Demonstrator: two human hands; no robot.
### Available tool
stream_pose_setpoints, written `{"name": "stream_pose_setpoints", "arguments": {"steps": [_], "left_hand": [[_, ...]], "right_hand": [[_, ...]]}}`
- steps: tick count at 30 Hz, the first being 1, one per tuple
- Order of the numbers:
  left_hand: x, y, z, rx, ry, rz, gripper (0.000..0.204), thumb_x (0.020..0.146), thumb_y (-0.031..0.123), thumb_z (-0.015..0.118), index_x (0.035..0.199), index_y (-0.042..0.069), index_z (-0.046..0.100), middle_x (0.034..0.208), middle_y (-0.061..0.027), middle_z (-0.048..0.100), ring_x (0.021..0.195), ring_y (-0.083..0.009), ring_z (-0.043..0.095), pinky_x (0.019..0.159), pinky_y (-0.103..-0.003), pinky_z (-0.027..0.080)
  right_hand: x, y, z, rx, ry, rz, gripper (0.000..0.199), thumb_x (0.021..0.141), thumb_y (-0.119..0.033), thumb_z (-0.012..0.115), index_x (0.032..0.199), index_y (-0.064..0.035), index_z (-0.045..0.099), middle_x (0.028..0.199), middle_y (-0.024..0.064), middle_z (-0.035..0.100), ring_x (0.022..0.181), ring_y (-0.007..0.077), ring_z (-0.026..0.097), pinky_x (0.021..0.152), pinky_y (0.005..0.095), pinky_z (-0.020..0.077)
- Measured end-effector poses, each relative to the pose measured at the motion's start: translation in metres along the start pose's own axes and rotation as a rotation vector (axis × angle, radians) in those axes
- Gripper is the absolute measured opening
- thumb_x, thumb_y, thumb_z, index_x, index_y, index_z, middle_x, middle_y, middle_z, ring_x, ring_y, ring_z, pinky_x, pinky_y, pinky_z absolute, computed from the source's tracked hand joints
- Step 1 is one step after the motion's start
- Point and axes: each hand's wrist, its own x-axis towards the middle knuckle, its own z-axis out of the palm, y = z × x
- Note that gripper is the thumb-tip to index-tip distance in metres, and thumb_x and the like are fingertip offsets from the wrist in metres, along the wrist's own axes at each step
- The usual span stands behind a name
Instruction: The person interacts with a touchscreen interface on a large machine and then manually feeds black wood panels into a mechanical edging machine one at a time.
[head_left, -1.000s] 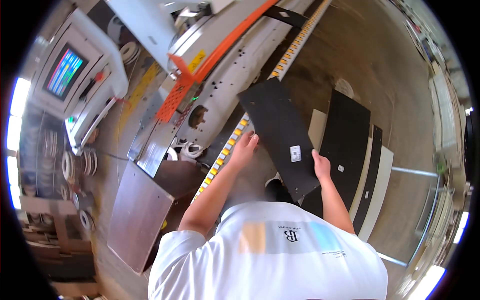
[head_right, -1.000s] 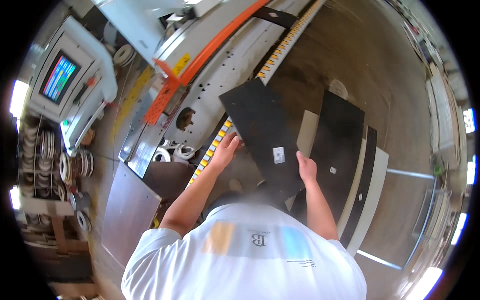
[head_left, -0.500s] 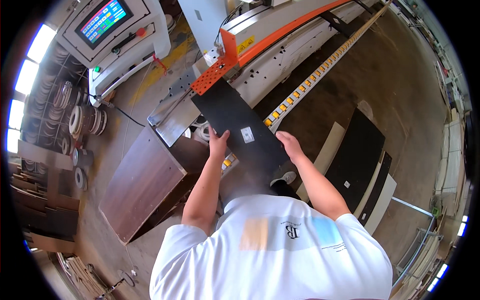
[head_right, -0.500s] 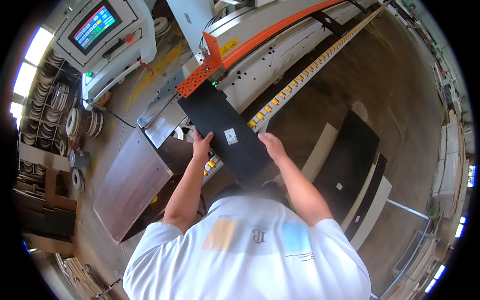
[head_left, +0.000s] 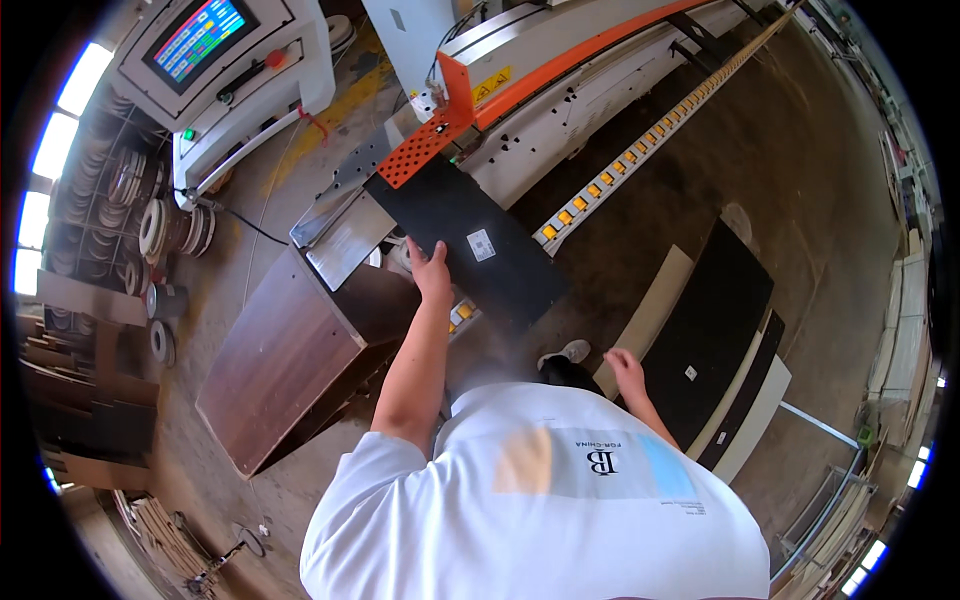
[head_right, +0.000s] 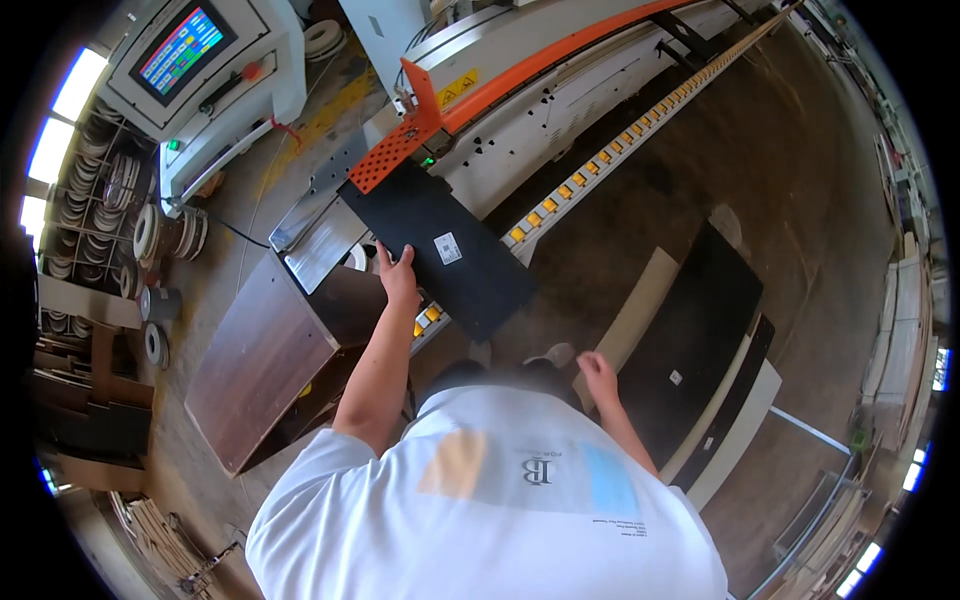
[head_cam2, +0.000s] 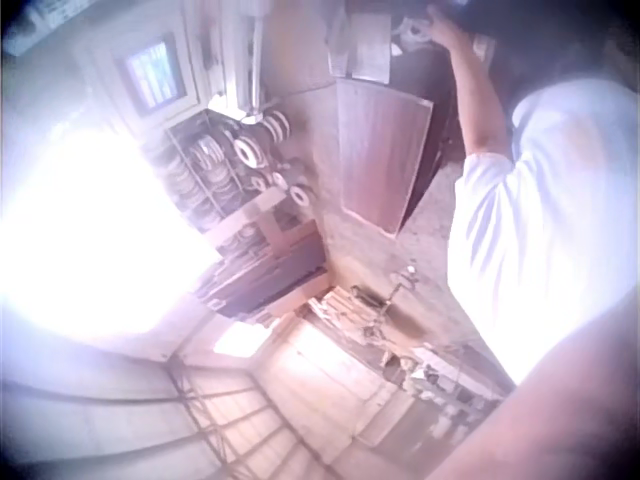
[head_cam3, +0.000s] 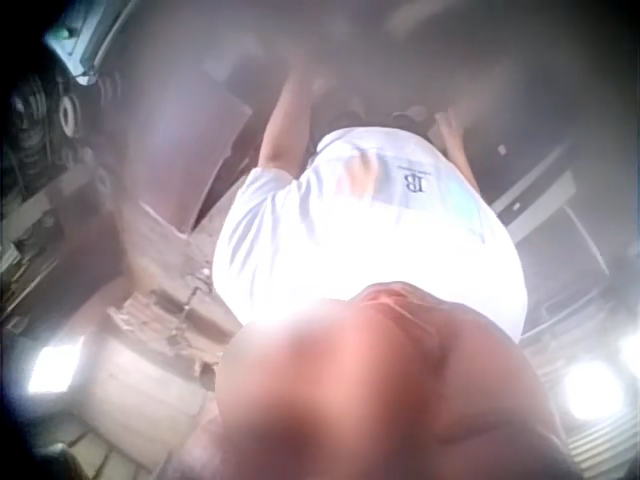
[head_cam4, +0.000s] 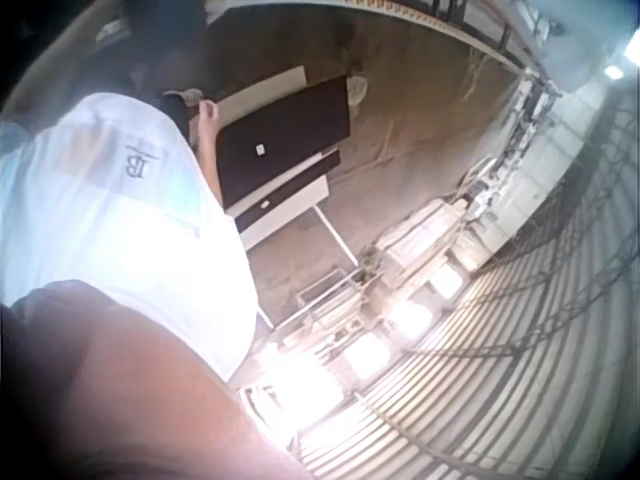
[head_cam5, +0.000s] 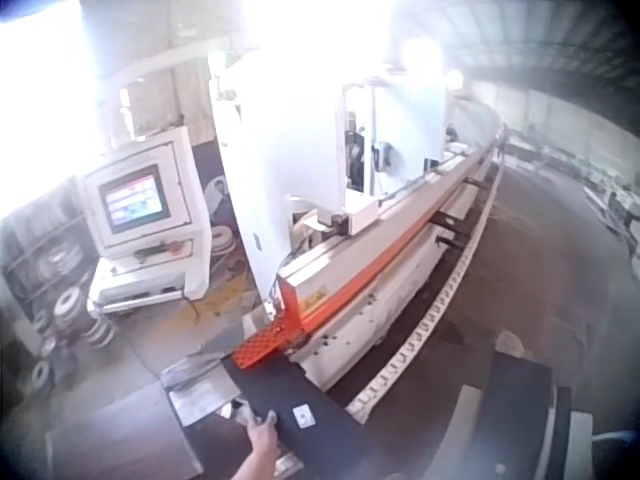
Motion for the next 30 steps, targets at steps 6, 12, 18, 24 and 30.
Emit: {"name": "stream_pose_setpoints", "arguments": {"steps": [6,12,18,24,30], "left_hand": [[0.003,0.002,0.048,-0.018,0.024,-0.019,0.077,0.093,-0.003,0.066,0.16,0.004,0.029,0.147,-0.0075,0.053,0.122,-0.0183,0.056,0.103,-0.028,0.043],[0.011,0.001,0.115,0.007,0.001,-0.118,0.076,0.093,-0.003,0.066,0.16,0.006,0.03,0.146,-0.0066,0.055,0.117,-0.0184,0.058,0.098,-0.03,0.047],[0.017,-0.005,0.17,0.069,-0.105,-0.188,0.088,0.093,0.012,0.07,0.163,0.032,0.021,0.139,-0.0022,0.058,0.112,-0.0274,0.061,0.08,-0.046,0.054],[0.066,0.001,0.169,0.283,-0.245,-0.24,0.078,0.096,0.02,0.068,0.161,0.034,0.026,0.129,-0.0023,0.062,0.101,-0.0246,0.061,0.072,-0.044,0.049],[0.02,-0.01,0.2,0.365,-0.488,0.106,0.048,0.098,0.014,0.062,0.144,0.013,0.05,0.104,-0.0014,0.067,0.075,-0.0115,0.057,0.065,-0.027,0.045]], "right_hand": [[-0.044,0.099,-0.048,0.114,0.025,0.241,0.029,0.098,-0.03,0.068,0.112,-0.0038,0.069,0.099,0.0053,0.074,0.085,0.013,0.067,0.073,0.0288,0.0534],[-0.049,0.125,-0.083,0.25,0.053,0.234,0.025,0.099,-0.024,0.066,0.112,-0.0028,0.069,0.098,0.0072,0.074,0.084,0.0145,0.068,0.074,0.0287,0.0551],[-0.032,0.128,-0.111,0.237,0.07,0.196,0.025,0.098,-0.024,0.067,0.11,-0.0013,0.069,0.097,0.0084,0.074,0.083,0.0154,0.069,0.077,0.0288,0.0559],[-0.047,0.144,-0.102,0.253,0.183,0.254,0.027,0.096,-0.026,0.068,0.11,-0.0026,0.07,0.098,0.008,0.074,0.083,0.0154,0.07,0.077,0.0288,0.0557],[-0.15,0.163,-0.019,0.401,0.375,0.538,0.035,0.091,-0.034,0.067,0.108,-0.0044,0.072,0.095,0.0083,0.075,0.083,0.0176,0.072,0.076,0.0313,0.0554]]}}
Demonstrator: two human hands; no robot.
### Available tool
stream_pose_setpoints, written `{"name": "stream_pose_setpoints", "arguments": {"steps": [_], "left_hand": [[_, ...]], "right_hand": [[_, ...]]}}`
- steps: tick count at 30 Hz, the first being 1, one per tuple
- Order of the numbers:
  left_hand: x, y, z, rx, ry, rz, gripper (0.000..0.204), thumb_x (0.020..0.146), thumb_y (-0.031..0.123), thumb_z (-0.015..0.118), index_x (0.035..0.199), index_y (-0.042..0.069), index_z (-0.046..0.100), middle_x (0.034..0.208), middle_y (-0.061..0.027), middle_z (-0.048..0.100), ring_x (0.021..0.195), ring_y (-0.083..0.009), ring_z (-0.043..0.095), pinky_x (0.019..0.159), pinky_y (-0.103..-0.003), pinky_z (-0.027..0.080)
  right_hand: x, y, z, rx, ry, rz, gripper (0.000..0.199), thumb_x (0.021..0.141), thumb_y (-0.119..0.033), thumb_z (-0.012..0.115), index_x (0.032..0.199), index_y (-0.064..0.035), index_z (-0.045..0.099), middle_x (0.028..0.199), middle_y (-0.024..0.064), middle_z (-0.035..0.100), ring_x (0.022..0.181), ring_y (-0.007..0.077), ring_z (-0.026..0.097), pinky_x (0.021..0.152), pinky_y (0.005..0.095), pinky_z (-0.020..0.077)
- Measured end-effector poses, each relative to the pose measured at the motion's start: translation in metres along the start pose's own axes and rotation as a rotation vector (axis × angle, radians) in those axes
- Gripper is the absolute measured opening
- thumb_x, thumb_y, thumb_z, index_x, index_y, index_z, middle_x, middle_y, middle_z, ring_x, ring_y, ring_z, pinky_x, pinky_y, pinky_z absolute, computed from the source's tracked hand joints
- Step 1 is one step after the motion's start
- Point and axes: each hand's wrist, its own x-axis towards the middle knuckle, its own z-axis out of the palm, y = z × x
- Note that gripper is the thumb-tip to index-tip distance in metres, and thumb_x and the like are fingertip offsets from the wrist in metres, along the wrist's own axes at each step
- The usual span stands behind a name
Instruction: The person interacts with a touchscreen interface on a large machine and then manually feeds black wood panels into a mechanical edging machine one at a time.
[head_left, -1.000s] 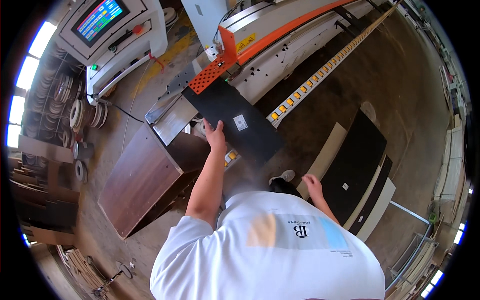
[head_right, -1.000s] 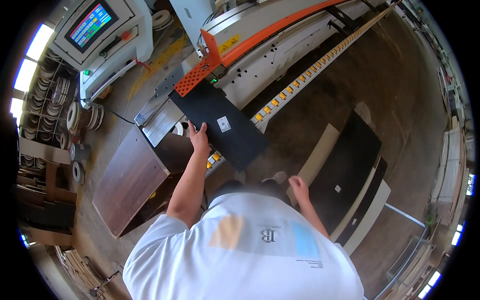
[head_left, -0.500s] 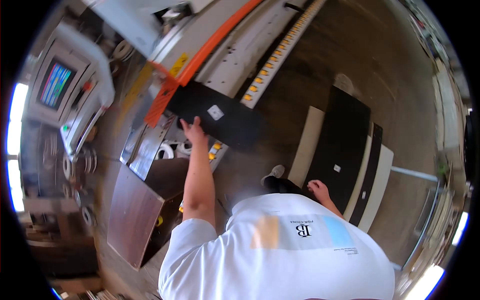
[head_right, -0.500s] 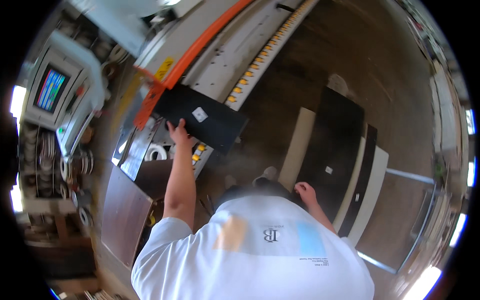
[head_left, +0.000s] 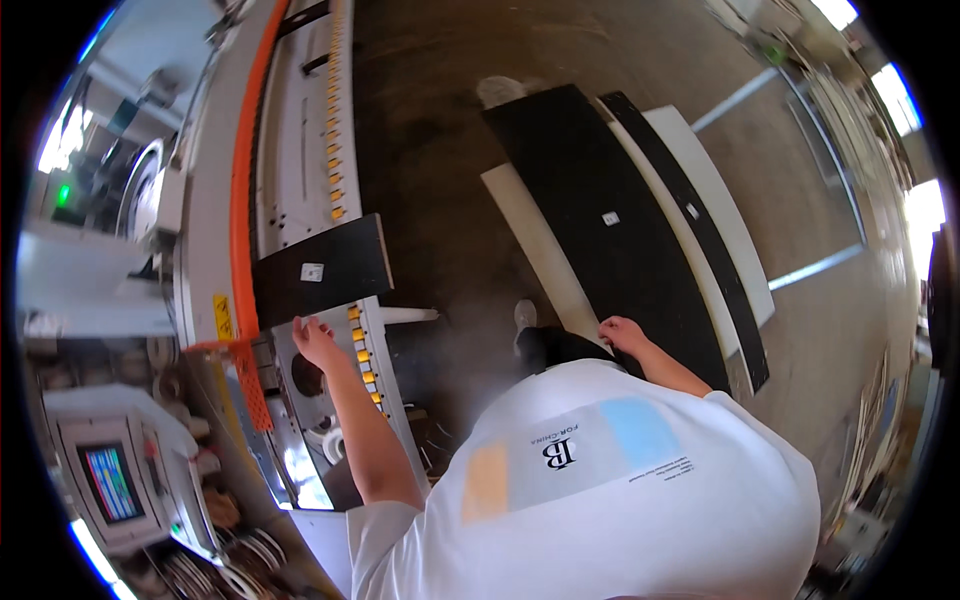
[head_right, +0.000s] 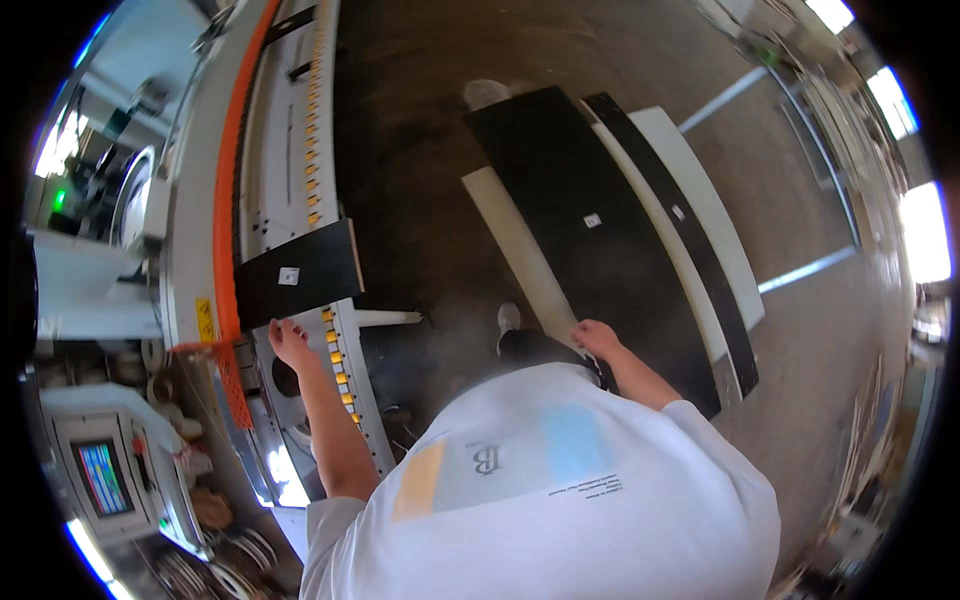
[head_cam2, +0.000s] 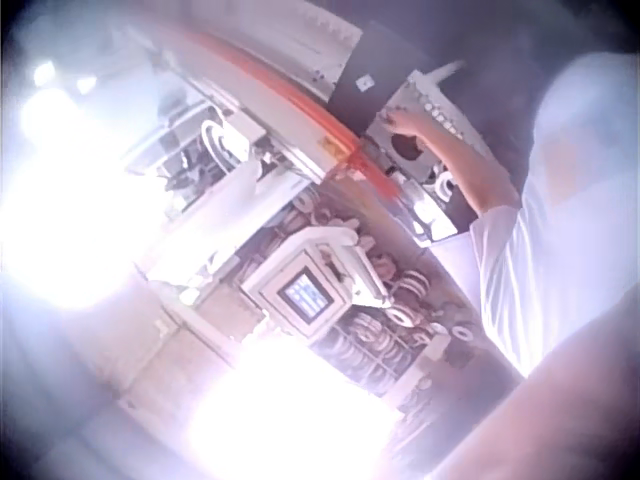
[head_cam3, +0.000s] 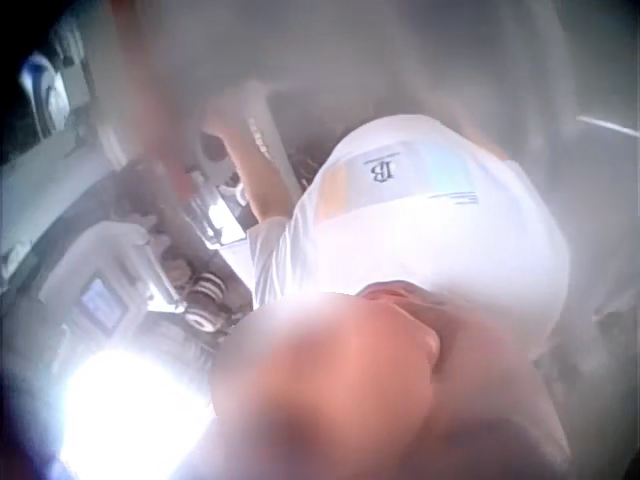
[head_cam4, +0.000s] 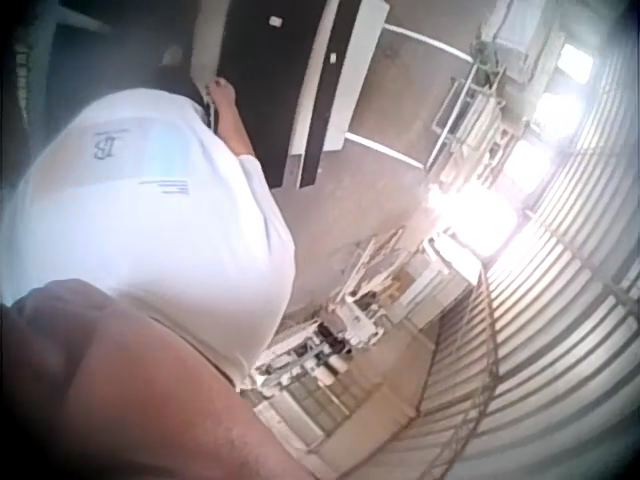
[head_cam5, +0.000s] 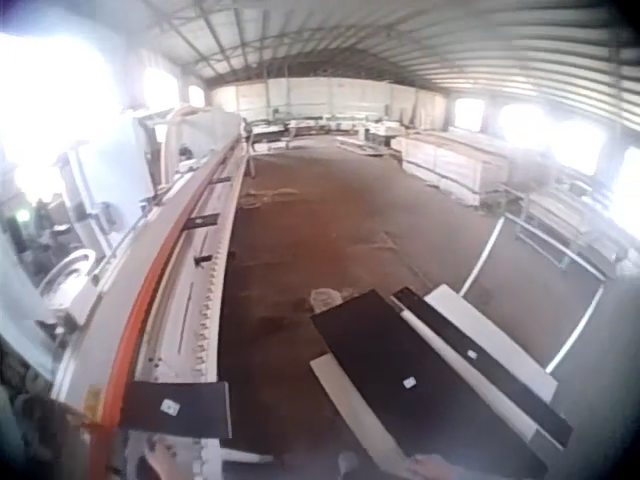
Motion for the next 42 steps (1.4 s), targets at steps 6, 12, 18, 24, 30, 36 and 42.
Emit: {"name": "stream_pose_setpoints", "arguments": {"steps": [6,12,18,24,30,36,42], "left_hand": [[-0.079,-0.062,0.044,0.075,-0.612,-0.123,0.025,0.103,0.018,0.061,0.125,0.008,0.065,0.093,-0.0034,0.07,0.072,-0.009,0.062,0.06,-0.024,0.05],[-0.185,-0.124,0.055,0.477,-1.087,-0.271,0.029,0.1,0.017,0.063,0.127,0.006,0.063,0.096,-0.0014,0.071,0.075,-0.0094,0.066,0.061,-0.024,0.05],[-0.285,-0.152,0.092,0.858,-1.432,-0.276,0.034,0.099,0.02,0.063,0.129,0.005,0.063,0.1,-0.0021,0.071,0.08,-0.0113,0.068,0.065,-0.025,0.051],[-0.333,-0.21,0.115,1.145,-1.479,-0.206,0.033,0.097,0.018,0.062,0.128,0.004,0.064,0.097,-0.003,0.071,0.075,-0.0119,0.066,0.062,-0.026,0.05],[-0.393,-0.26,0.141,1.411,-1.562,-0.204,0.035,0.097,0.025,0.063,0.125,0.004,0.065,0.091,-0.0058,0.07,0.068,-0.0122,0.063,0.057,-0.028,0.048],[-0.388,-0.377,0.211,1.421,-1.582,-0.296,0.038,0.098,0.024,0.063,0.13,0.004,0.061,0.101,-0.0073,0.071,0.08,-0.0149,0.066,0.065,-0.029,0.053],[-0.365,-0.478,0.32,0.921,-1.103,-0.657,0.047,0.1,0.038,0.065,0.13,0.004,0.056,0.12,-0.0119,0.063,0.105,-0.0269,0.063,0.086,-0.045,0.055]], "right_hand": [[-0.11,0.114,0.052,-0.174,0.055,0.138,0.037,0.091,-0.04,0.066,0.104,-0.0069,0.076,0.087,0.0099,0.074,0.074,0.0197,0.07,0.063,0.0332,0.0534],[-0.164,0.192,0.1,0.088,0.277,0.212,0.041,0.09,-0.044,0.062,0.109,-0.0109,0.076,0.096,0.0112,0.075,0.078,0.0267,0.071,0.071,0.0375,0.0561],[-0.165,0.244,0.082,0.038,0.436,0.147,0.042,0.087,-0.044,0.063,0.104,-0.0075,0.077,0.093,0.0133,0.075,0.08,0.0279,0.072,0.077,0.0375,0.0561],[-0.145,0.295,0.056,0.494,0.4,0.312,0.044,0.083,-0.041,0.064,0.102,-0.0036,0.076,0.091,0.0134,0.076,0.082,0.0277,0.072,0.081,0.0368,0.0557],[-0.079,0.372,0.082,1.049,0.395,0.603,0.032,0.092,-0.035,0.067,0.105,-0.0069,0.07,0.087,0.0007,0.07,0.075,0.0111,0.065,0.066,0.0305,0.0519],[-0.011,0.443,0.143,2.021,0.544,0.554,0.04,0.097,-0.041,0.07,0.108,-0.0047,0.057,0.084,0.0011,0.053,0.066,0.0109,0.053,0.048,0.023,0.0412],[0.045,0.409,0.118,2.26,0.865,0.884,0.061,0.091,-0.052,0.074,0.126,-0.0066,0.057,0.109,0.0068,0.058,0.096,0.0223,0.064,0.084,0.0376,0.0578]]}}
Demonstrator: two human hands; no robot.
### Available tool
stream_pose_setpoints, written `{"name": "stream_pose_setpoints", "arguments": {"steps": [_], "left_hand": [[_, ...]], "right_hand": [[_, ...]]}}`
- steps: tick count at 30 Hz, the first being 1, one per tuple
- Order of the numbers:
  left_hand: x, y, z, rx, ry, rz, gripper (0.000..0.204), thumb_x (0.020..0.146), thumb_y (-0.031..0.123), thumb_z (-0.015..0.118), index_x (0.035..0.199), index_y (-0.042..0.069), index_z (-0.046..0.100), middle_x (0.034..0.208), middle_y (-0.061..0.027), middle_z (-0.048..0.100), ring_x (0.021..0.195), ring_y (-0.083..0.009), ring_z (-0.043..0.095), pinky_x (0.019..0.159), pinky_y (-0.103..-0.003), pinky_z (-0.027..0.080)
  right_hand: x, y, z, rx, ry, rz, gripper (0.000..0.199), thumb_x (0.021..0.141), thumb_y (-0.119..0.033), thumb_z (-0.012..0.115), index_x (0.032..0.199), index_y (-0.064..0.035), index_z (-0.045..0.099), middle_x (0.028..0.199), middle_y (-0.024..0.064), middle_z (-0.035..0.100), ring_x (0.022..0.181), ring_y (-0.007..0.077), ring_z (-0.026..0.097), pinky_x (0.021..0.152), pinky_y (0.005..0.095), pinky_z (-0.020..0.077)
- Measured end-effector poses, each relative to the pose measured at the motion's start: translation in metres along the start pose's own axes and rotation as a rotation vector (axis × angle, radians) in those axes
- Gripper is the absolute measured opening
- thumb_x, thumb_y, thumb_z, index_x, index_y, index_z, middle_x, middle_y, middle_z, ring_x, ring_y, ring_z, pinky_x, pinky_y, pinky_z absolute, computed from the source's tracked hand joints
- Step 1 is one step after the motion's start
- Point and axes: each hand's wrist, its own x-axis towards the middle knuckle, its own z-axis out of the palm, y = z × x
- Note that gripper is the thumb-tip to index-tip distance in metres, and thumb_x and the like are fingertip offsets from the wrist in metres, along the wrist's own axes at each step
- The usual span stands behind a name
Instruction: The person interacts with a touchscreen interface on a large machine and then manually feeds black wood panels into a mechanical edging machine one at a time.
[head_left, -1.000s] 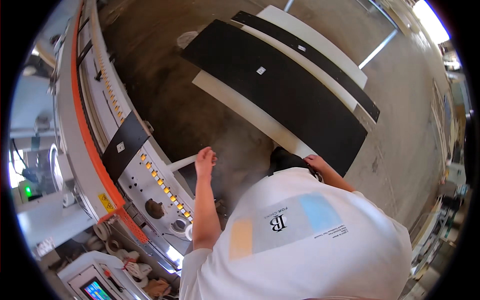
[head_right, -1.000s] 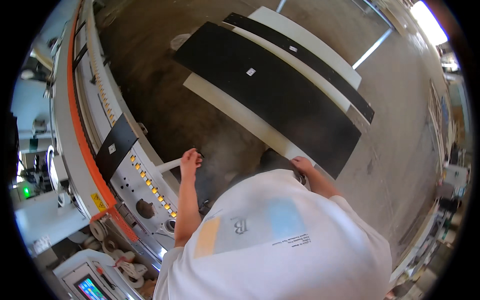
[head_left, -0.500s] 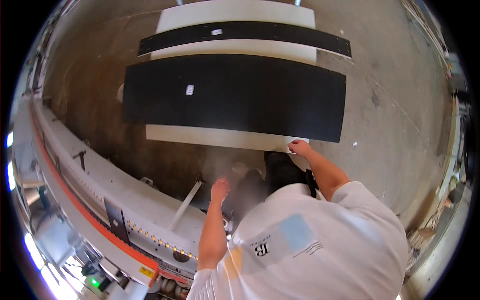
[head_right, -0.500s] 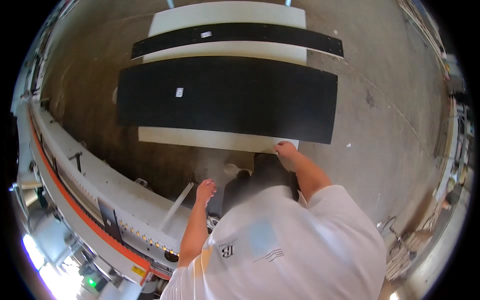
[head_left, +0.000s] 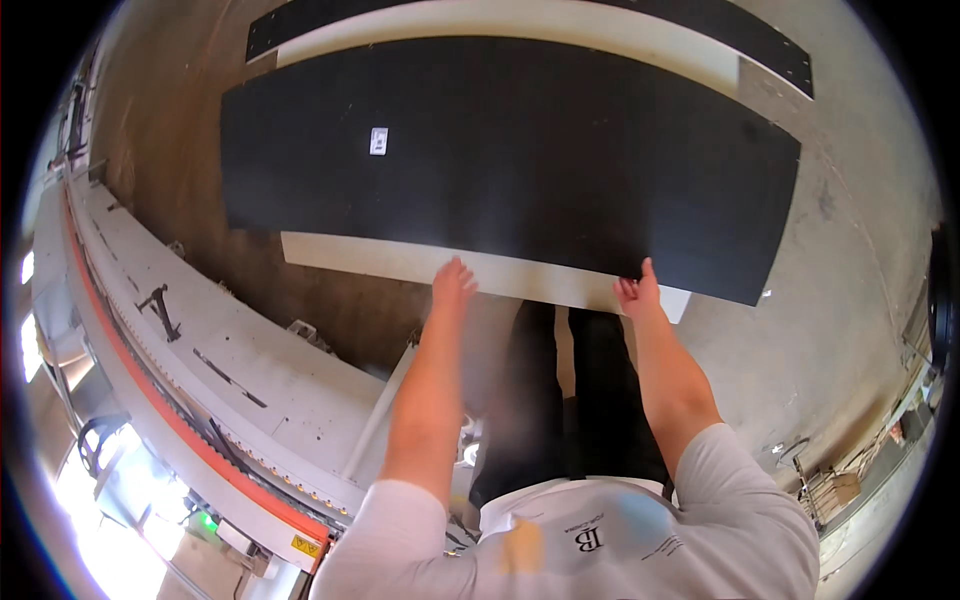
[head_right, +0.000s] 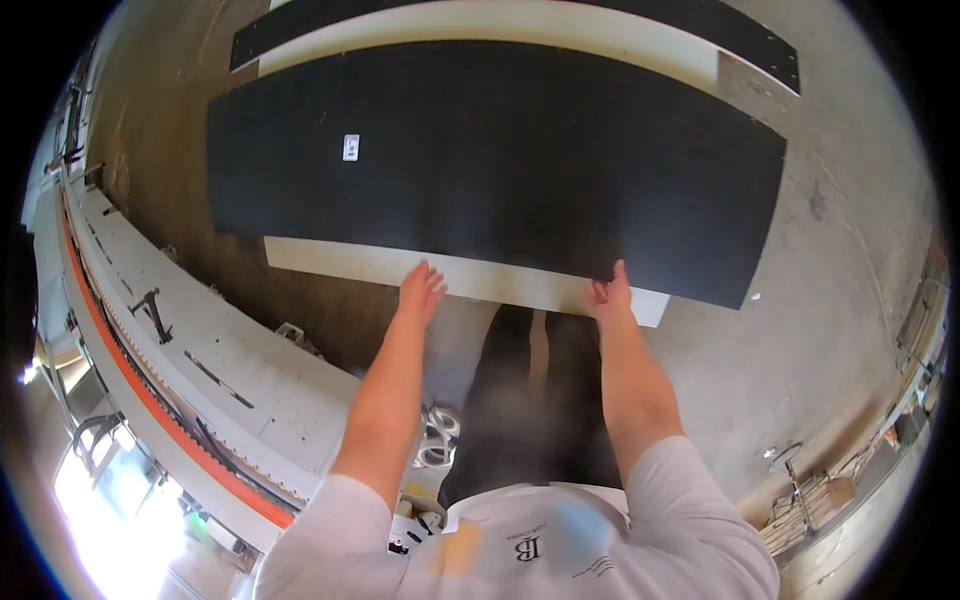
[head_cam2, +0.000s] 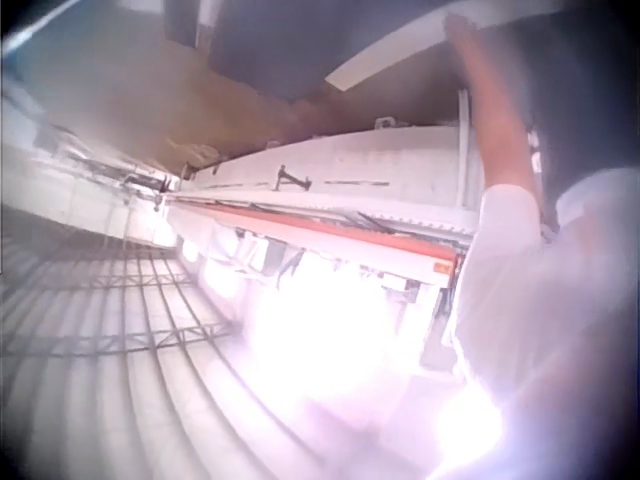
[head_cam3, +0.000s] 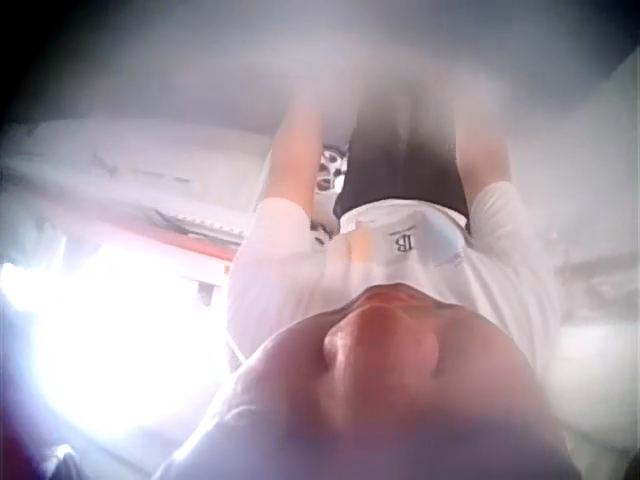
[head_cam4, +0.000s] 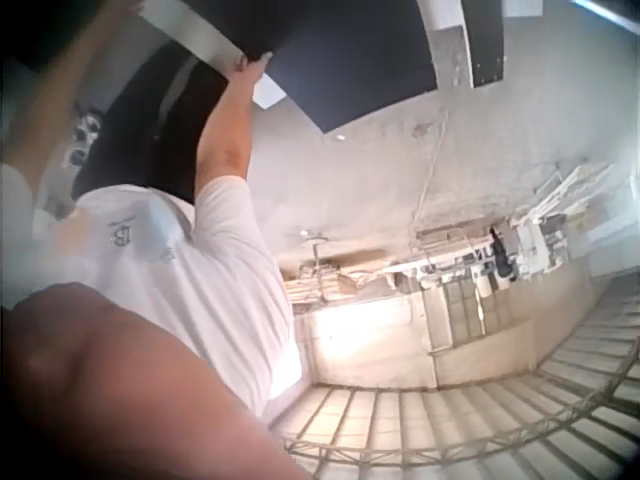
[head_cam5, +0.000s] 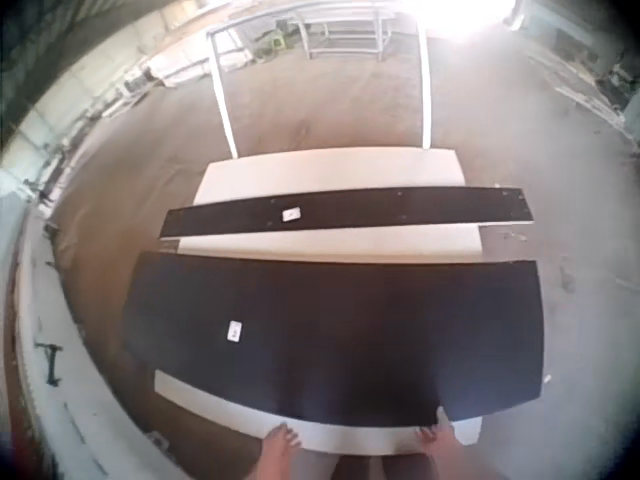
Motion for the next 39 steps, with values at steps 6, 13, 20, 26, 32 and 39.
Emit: {"name": "stream_pose_setpoints", "arguments": {"steps": [6,13,20,26,32,39], "left_hand": [[0.063,0.043,0.008,-0.264,0.027,-0.081,0.055,0.095,0.045,0.073,0.127,0.004,0.055,0.111,-0.0107,0.062,0.096,-0.0275,0.062,0.086,-0.046,0.055],[0.044,0.041,0.007,-0.146,0.002,-0.02,0.046,0.092,0.039,0.077,0.118,0.005,0.058,0.103,-0.0077,0.063,0.087,-0.0231,0.061,0.072,-0.038,0.055],[-0.039,0.045,0.006,-0.052,-0.035,0.107,0.047,0.091,0.045,0.077,0.11,0.004,0.063,0.089,-0.0054,0.069,0.071,-0.0167,0.064,0.052,-0.03,0.047],[-0.158,0.033,0.011,0.016,0.031,-0.024,0.036,0.094,0.038,0.075,0.107,0.006,0.062,0.093,-0.003,0.067,0.068,-0.0147,0.061,0.049,-0.028,0.038],[-0.253,0.026,-0.012,0.01,-0.286,-0.049,0.038,0.097,0.04,0.069,0.115,0.007,0.066,0.105,-0.0106,0.072,0.082,-0.021,0.065,0.071,-0.035,0.054],[-0.197,0.099,-0.14,-0.797,-0.016,0.113,0.032,0.095,0.025,0.072,0.119,0.005,0.064,0.125,-0.0126,0.068,0.112,-0.033,0.066,0.103,-0.047,0.051]], "right_hand": [[-0.002,0.006,0.015,0.102,-0.054,0.029,0.051,0.092,-0.054,0.073,0.121,-0.0137,0.062,0.112,0.002,0.061,0.11,0.0192,0.057,0.102,0.0385,0.0477],[0.001,0.005,0.0,0.032,-0.094,-0.043,0.053,0.085,-0.048,0.083,0.118,-0.0128,0.063,0.11,0.0008,0.062,0.105,0.0178,0.059,0.101,0.0391,0.0498],[-0.073,-0.003,-0.016,0.219,-0.136,-0.133,0.041,0.086,-0.049,0.081,0.104,-0.0151,0.067,0.091,-0.0053,0.065,0.082,0.0118,0.06,0.088,0.0322,0.0533],[-0.114,-0.029,-0.091,0.054,-0.373,-0.258,0.052,0.09,-0.048,0.077,0.127,-0.0143,0.066,0.124,-0.0018,0.067,0.108,0.0182,0.06,0.091,0.0318,0.0498],[-0.181,-0.067,-0.166,0.044,-0.343,-0.302,0.043,0.096,-0.039,0.069,0.13,-0.012,0.065,0.13,0.0009,0.067,0.121,0.0221,0.061,0.105,0.0383,0.0482],[-0.191,-0.09,-0.208,0.09,-0.23,-0.402,0.047,0.102,-0.04,0.058,0.139,-0.01,0.056,0.138,0.005,0.06,0.127,0.0256,0.057,0.111,0.0434,0.0456]]}}
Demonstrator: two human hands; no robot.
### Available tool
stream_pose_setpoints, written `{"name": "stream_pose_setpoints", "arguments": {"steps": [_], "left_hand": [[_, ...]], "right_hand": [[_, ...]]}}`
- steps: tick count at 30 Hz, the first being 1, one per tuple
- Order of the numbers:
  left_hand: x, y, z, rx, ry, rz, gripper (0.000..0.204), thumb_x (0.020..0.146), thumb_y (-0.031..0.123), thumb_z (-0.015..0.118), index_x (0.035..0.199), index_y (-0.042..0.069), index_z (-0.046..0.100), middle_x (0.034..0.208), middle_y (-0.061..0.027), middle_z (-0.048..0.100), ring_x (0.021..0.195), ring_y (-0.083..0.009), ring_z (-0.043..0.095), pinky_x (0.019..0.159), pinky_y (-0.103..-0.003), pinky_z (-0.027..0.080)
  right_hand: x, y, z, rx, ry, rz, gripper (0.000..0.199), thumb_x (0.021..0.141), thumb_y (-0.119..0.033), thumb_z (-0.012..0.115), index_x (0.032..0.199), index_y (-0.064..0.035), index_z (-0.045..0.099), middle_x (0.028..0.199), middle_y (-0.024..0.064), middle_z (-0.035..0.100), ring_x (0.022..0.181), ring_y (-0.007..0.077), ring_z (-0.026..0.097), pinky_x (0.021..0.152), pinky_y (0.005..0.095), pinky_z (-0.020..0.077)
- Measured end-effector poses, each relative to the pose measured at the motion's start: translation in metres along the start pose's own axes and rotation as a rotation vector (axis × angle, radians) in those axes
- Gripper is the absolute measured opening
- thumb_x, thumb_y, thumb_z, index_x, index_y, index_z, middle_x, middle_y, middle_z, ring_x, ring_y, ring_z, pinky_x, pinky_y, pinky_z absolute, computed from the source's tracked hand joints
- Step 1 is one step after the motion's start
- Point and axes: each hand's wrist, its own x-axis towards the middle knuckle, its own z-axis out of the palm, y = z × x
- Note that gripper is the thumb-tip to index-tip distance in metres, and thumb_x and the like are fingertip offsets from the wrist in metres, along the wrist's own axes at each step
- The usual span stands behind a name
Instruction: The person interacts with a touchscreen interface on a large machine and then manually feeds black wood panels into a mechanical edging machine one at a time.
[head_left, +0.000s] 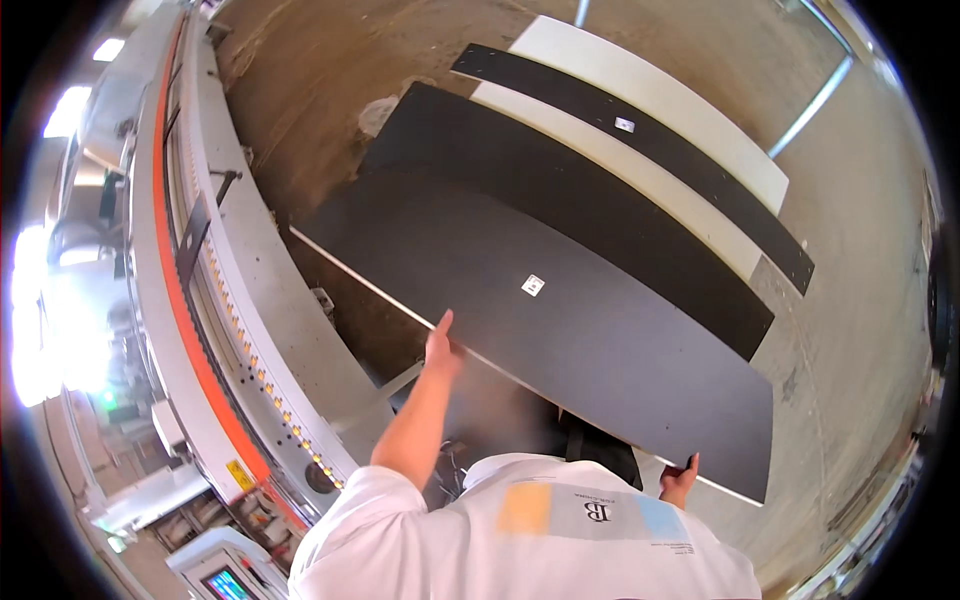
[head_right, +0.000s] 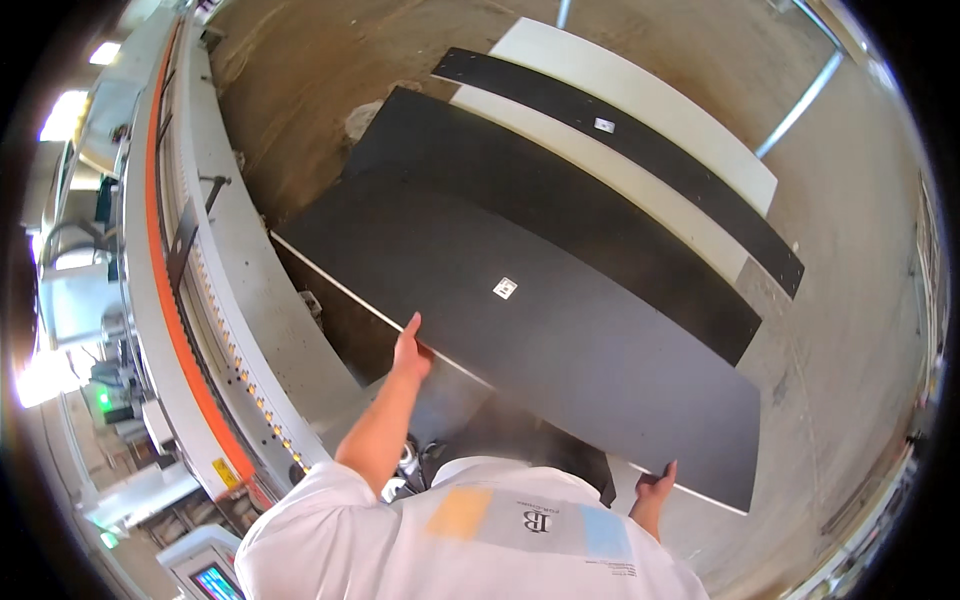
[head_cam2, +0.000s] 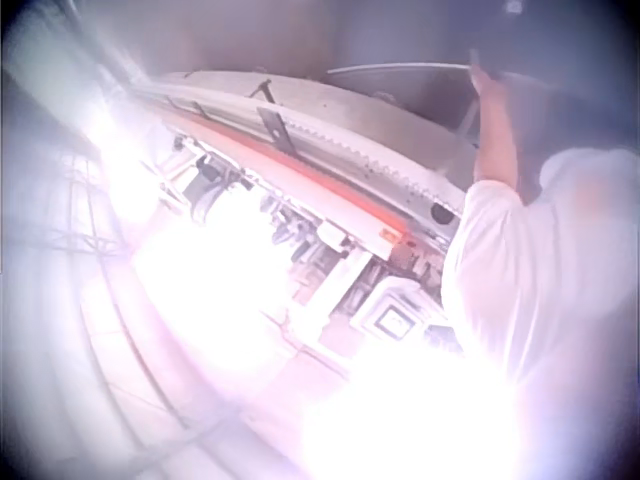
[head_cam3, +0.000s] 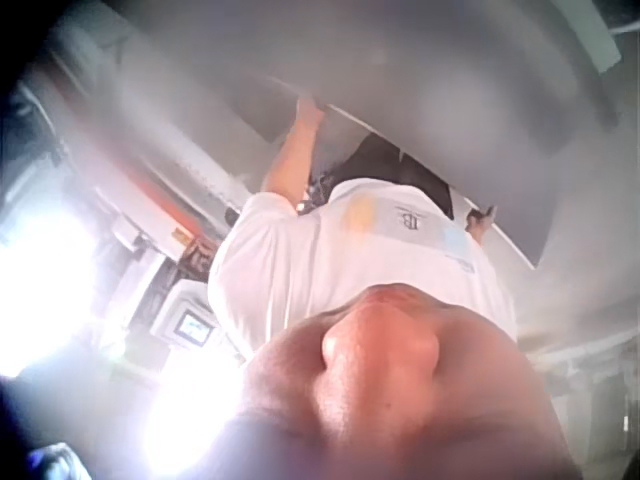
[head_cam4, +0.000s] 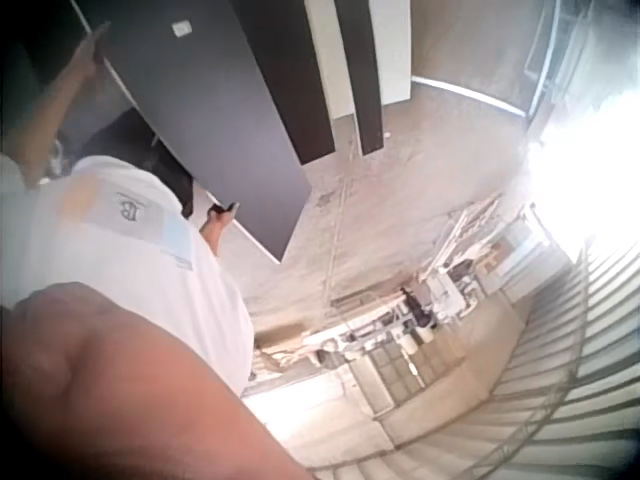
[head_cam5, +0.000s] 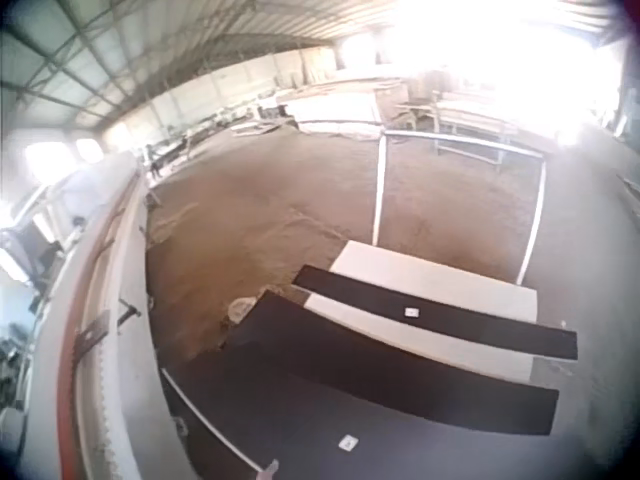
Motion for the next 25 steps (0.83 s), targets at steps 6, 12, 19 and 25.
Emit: {"name": "stream_pose_setpoints", "arguments": {"steps": [6,12,19,25], "left_hand": [[0.011,0.006,0.015,0.169,0.035,0.116,0.019,0.083,0.009,0.076,0.088,0.006,0.058,0.076,-0.0044,0.055,0.063,-0.0157,0.053,0.051,-0.033,0.041],[-0.092,0.008,0.076,0.185,0.086,0.193,0.015,0.081,0.009,0.073,0.081,0.006,0.058,0.069,-0.0032,0.05,0.056,-0.0156,0.045,0.049,-0.034,0.033],[-0.282,-0.058,0.021,-0.084,0.13,0.282,0.012,0.084,0.001,0.069,0.09,0.005,0.058,0.089,-0.0064,0.061,0.083,-0.0222,0.063,0.078,-0.038,0.055],[-0.42,-0.18,-0.036,-0.377,0.016,0.463,0.024,0.086,0.009,0.068,0.108,0.001,0.063,0.114,-0.0153,0.068,0.105,-0.0343,0.067,0.097,-0.045,0.054]], "right_hand": [[0.007,-0.02,0.019,0.024,0.004,-0.091,0.038,0.101,-0.034,0.06,0.128,-0.0063,0.06,0.126,0.0075,0.066,0.114,0.0242,0.063,0.098,0.0379,0.0538],[0.025,-0.099,0.018,-0.061,-0.085,-0.175,0.023,0.094,-0.026,0.064,0.105,-0.0054,0.062,0.107,0.0072,0.069,0.095,0.0207,0.066,0.083,0.0339,0.0586],[0.028,-0.2,-0.028,-0.177,-0.413,0.038,0.034,0.096,-0.029,0.061,0.12,-0.006,0.064,0.121,0.009,0.068,0.112,0.0245,0.063,0.097,0.0379,0.0526],[0.006,-0.286,0.014,-0.234,-0.778,0.021,0.054,0.094,-0.038,0.06,0.136,-0.0046,0.056,0.136,0.0122,0.062,0.124,0.0285,0.058,0.109,0.0449,0.045]]}}
